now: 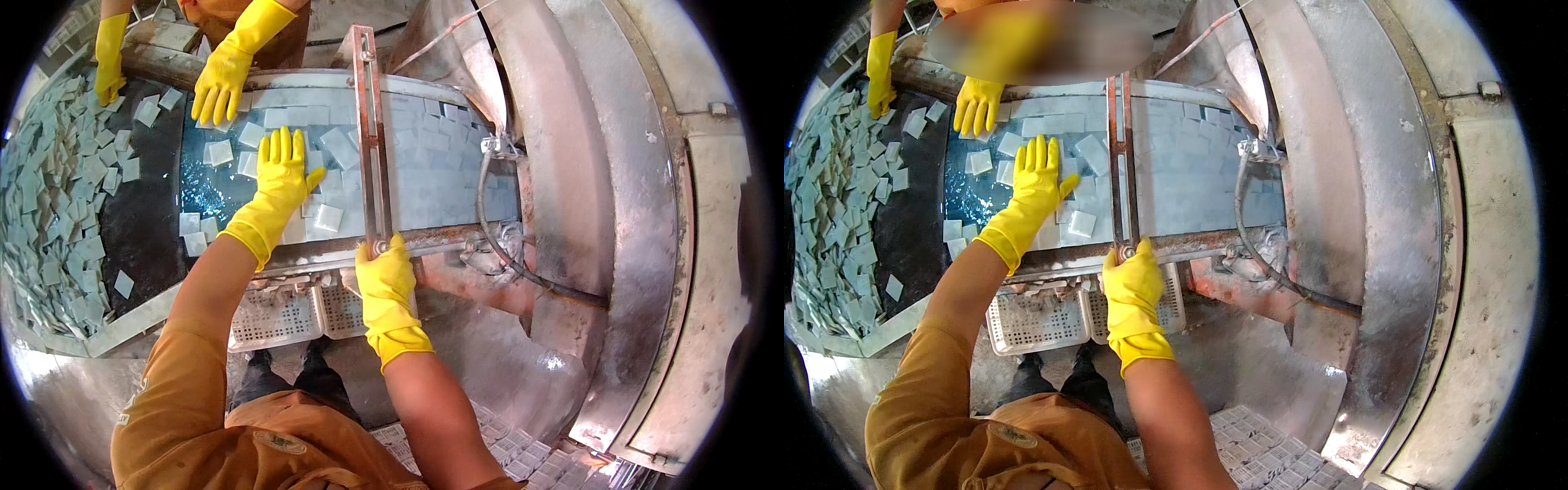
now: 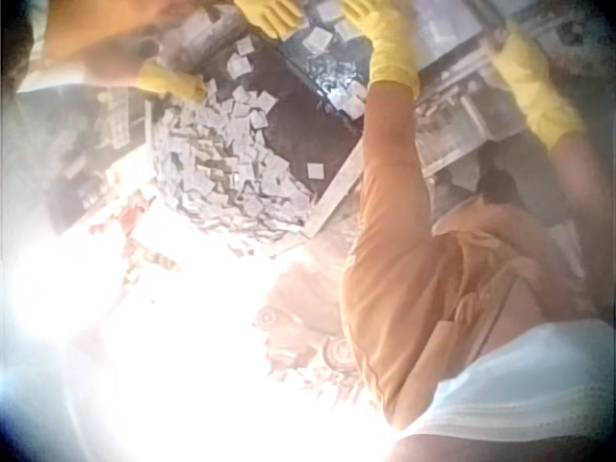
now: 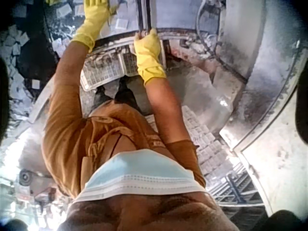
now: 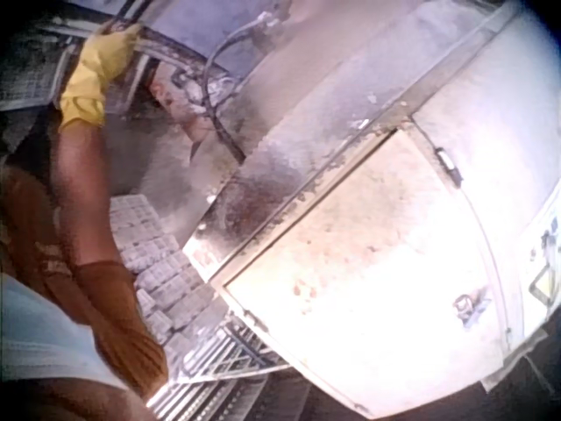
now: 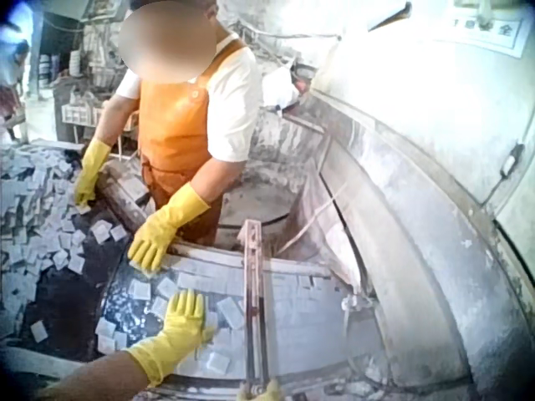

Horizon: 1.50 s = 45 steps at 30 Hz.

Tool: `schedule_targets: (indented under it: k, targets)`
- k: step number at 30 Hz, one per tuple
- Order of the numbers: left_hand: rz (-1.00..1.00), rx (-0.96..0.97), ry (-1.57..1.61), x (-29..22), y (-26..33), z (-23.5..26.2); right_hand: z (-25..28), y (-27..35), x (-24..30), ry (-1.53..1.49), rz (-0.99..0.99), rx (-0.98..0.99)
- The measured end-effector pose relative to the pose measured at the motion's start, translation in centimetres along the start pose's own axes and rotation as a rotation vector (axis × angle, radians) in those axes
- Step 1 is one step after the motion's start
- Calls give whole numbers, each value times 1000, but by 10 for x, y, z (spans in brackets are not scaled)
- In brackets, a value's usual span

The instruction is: The person places a large glass sheet onto a cutting machine and uses a manual press to cut it into small square tiles. The cut tiles fall into a collection area below. The person repeats this process multiple times.

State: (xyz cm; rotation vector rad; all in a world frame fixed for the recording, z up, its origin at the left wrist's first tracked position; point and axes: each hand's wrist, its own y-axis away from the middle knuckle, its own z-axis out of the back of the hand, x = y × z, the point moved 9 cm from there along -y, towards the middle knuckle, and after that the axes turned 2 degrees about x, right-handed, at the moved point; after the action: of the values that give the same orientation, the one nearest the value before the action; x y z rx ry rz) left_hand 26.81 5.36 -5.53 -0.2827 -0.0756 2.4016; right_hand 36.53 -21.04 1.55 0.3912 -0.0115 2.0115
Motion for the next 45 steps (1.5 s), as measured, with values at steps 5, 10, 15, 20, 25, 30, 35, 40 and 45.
schedule_targets:
  k: [5, 10, 15, 20, 25, 30, 35, 40, 45]
  targets:
    - [-103, -108, 115, -14, -6, -1, 5, -2, 7, -5, -41, 52]
    - [-165, -131, 181, -24, -13, -4, -8, -8, -4, -18, -12, 62]
    - [-261, -55, 313, -51, -17, -1, -6, -7, -8, 26, -3, -9]
    - [-401, -83, 497, -89, 47, 18, -11, -10, -13, 22, -37, 7]
    - [-356, -199, 397, -82, 100, 22, -9, -7, -11, 23, -34, -20]
    - [-406, 1, 388, -80, 77, 9, -1, -5, -1, -15, 30, -66]
    - [-485, -42, 384, -70, 69, 39, -8, -12, -7, -13, 1, -16]
    - [-311, -240, 380, 20, 59, 69, -5, -6, -9, 3, -14, -26]
    - [-332, 7, 484, -15, 84, 80, -4, -6, -2, 69, -17, -40]
